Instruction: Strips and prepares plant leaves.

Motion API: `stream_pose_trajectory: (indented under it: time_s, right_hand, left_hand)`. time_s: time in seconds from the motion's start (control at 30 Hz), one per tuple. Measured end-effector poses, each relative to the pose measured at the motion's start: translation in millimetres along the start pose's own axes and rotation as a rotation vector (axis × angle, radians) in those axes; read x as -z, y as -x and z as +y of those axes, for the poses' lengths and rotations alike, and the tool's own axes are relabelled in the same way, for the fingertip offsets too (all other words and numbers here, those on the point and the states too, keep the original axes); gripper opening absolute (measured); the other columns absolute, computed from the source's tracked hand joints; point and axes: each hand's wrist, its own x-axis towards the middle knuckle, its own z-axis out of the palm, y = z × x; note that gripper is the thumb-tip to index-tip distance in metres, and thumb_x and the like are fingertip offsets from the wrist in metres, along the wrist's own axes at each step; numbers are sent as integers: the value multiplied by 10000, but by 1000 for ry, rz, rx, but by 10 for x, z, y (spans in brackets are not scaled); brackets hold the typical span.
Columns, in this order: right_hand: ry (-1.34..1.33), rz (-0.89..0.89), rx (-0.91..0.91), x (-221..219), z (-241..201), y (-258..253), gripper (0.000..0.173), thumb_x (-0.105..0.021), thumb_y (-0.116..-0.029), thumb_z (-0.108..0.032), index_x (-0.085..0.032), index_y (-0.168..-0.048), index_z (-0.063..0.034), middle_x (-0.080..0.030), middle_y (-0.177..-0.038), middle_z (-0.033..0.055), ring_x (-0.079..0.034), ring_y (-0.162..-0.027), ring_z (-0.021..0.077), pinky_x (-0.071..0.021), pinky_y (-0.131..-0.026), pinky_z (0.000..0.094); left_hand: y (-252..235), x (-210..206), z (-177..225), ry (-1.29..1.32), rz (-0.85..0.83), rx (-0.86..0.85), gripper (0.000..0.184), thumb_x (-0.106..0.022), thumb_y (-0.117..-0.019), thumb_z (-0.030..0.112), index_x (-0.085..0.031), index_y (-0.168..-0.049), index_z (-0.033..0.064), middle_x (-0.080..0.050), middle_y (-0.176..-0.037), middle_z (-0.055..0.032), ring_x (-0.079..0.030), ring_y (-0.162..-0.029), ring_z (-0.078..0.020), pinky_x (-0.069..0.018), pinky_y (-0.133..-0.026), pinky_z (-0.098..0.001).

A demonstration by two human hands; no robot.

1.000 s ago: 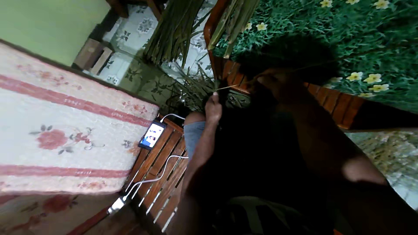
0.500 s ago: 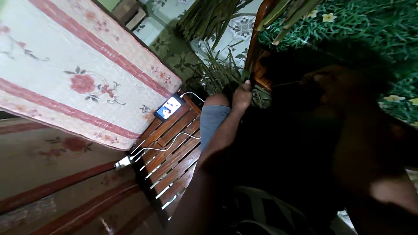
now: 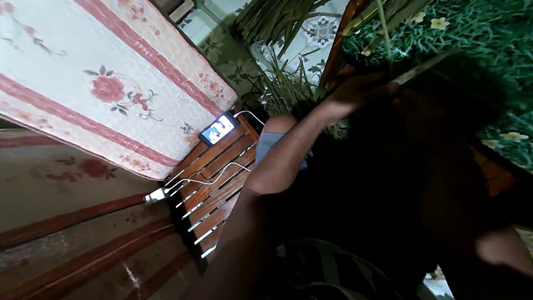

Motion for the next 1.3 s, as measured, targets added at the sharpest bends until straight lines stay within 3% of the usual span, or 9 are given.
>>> stream_pose_trajectory:
  time_s: [0.13,0.23,0.33,0.37,0.4,0.47,0.53,0.73,1.3]
  right_hand:
    - [91,23,21,-91,219,-99,371,-472,-1092,-292,-635,-1277,-15,-681,-1012,170,-653,-813,236,-562,-768,458]
    - [281,10,93,-137,227,-82,412,-474,-1084,-297,-625,-1262,42,-661,-1054,298,-654,-857,410,-520,-794,614]
    - [435,40,284,-153,346,-179,428,-425,-1093,-271,-665,-1184,71,-693,-1009,286,-691,-888,379,-560,-825,496]
    - [408,-118,-6,-107,-127,-166,399,-393,-1112,-179,-605,-1299,102,-662,-1174,311,-648,-1077,379,-479,-995,457]
    - [321,-136,-235,-133,-453,-182,386,-359,-1116,-140,-563,-1356,81,-656,-1183,253,-630,-1052,286,-467,-983,372]
    - [18,28,-253,-247,-441,-132,326,-349,-1104,-172,-599,-1239,-12,-595,-830,47,-555,-679,84,-504,-683,226]
    - [-354,101,39,-387,-95,-85,207,-406,-1063,-263,-603,-1079,-201,-519,-677,-158,-491,-546,-33,-467,-530,159]
    - [-659,-39,120,-459,-149,51,286,-501,-1046,-372,-592,-782,-311,-483,-559,-167,-420,-443,-22,-374,-423,167]
    - [-740,-2,29,-294,-222,773,184,-512,-1051,-285,-669,-958,-262,-470,-542,-164,-414,-420,-36,-391,-413,140]
  left_hand:
    - [-56,144,-210,138,141,40,327,-498,-1077,151,-574,-1336,-34,-582,-742,-57,-482,-539,-84,-433,-486,-230]
    - [-119,303,-291,148,285,-7,301,-490,-1087,152,-573,-1295,-50,-584,-756,-70,-514,-582,-95,-471,-539,-243]
    - [-89,440,-225,178,344,-70,239,-486,-1084,137,-603,-1165,-55,-556,-740,-58,-510,-590,-98,-475,-549,-248]
    - [-68,465,-213,208,349,-78,228,-480,-1087,138,-594,-1146,-51,-535,-705,-49,-493,-554,-93,-456,-511,-235]
    - [-44,485,-202,237,338,-81,231,-472,-1090,137,-581,-1167,-52,-521,-695,-45,-479,-540,-92,-440,-495,-230]
    - [2,497,-191,239,250,-82,281,-476,-1088,136,-563,-1262,-66,-558,-746,-78,-503,-569,-113,-459,-513,-246]
    - [81,450,-158,110,95,-87,293,-522,-1069,117,-604,-1276,-73,-676,-937,-154,-634,-742,-171,-564,-671,-319]
    - [254,446,-125,51,10,-146,287,-523,-1063,101,-620,-1261,-84,-696,-1016,-178,-656,-845,-176,-563,-778,-330]
    - [414,235,-9,70,-2,-233,284,-499,-1073,113,-632,-1221,-90,-661,-887,-141,-571,-708,-135,-504,-664,-290]
